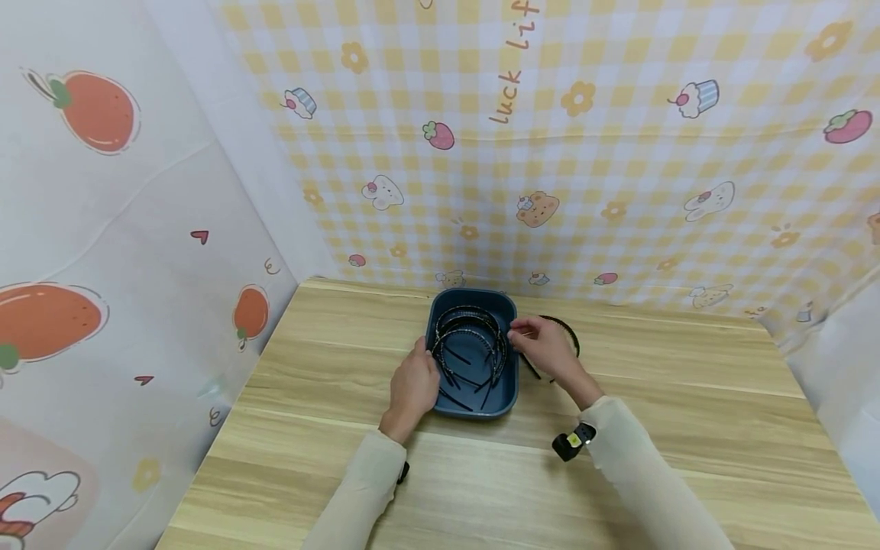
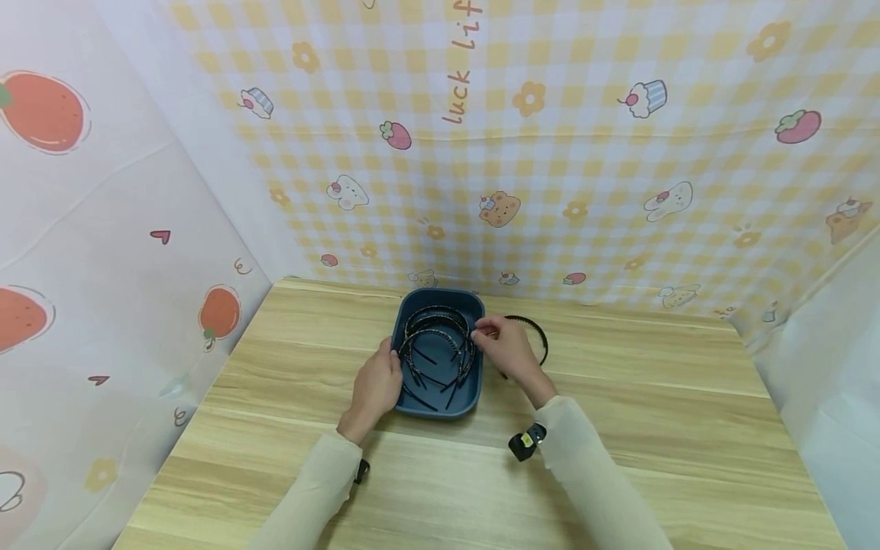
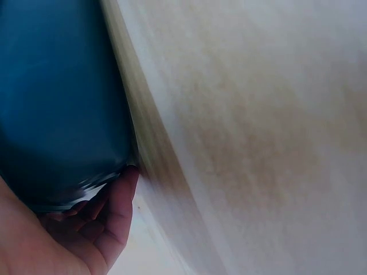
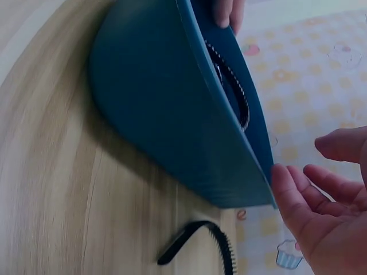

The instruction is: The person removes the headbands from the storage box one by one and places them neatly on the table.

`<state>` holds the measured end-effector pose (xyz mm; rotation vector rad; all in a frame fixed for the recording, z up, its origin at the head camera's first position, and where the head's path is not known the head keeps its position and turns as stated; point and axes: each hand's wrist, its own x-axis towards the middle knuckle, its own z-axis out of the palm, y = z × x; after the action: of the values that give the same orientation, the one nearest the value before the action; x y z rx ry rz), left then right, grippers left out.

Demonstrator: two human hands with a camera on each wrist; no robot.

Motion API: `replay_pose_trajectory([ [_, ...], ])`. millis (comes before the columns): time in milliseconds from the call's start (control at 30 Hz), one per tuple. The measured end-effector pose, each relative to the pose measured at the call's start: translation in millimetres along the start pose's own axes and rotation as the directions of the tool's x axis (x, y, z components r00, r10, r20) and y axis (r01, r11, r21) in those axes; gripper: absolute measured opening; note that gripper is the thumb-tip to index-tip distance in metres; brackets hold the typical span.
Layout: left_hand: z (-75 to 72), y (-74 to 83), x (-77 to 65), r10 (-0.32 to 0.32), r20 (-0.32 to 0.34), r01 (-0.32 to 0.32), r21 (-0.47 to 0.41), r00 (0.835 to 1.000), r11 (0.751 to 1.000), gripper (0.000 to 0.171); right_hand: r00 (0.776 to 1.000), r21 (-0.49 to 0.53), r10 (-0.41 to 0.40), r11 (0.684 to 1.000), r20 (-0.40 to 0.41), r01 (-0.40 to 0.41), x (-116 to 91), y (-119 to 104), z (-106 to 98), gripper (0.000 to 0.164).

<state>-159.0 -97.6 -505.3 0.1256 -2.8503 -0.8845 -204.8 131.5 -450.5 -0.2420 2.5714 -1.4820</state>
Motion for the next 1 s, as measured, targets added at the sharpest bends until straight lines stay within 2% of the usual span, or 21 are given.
replay_pose_trajectory([
  [200,-0.9,-1.0,0.5,0.015,0.002,-0.015,0.005,1.0,1.0,0.037,0.993,-0.07,-0.023,0.997,0.119,0.031,2,-5,12,0.032],
  [367,-0.8,-1.0,0.6,0.011,0.006,-0.011,0.002,1.0,1.0,0.038,0.984,-0.091,-0.022,0.995,0.176,0.039,3,-8,21,0.037],
  [800,0.9,-0.9,0.3,0.001,0.012,-0.001,0.002,1.0,1.0,0.038,0.98,-0.195,0.051,0.981,0.193,-0.013,3,-20,32,0.045],
  [1000,1.5,-1.7,0.4,-0.003,0.017,0.003,0.0,1.0,1.0,0.039,0.98,-0.179,0.039,0.984,0.195,-0.003,4,-20,32,0.044],
])
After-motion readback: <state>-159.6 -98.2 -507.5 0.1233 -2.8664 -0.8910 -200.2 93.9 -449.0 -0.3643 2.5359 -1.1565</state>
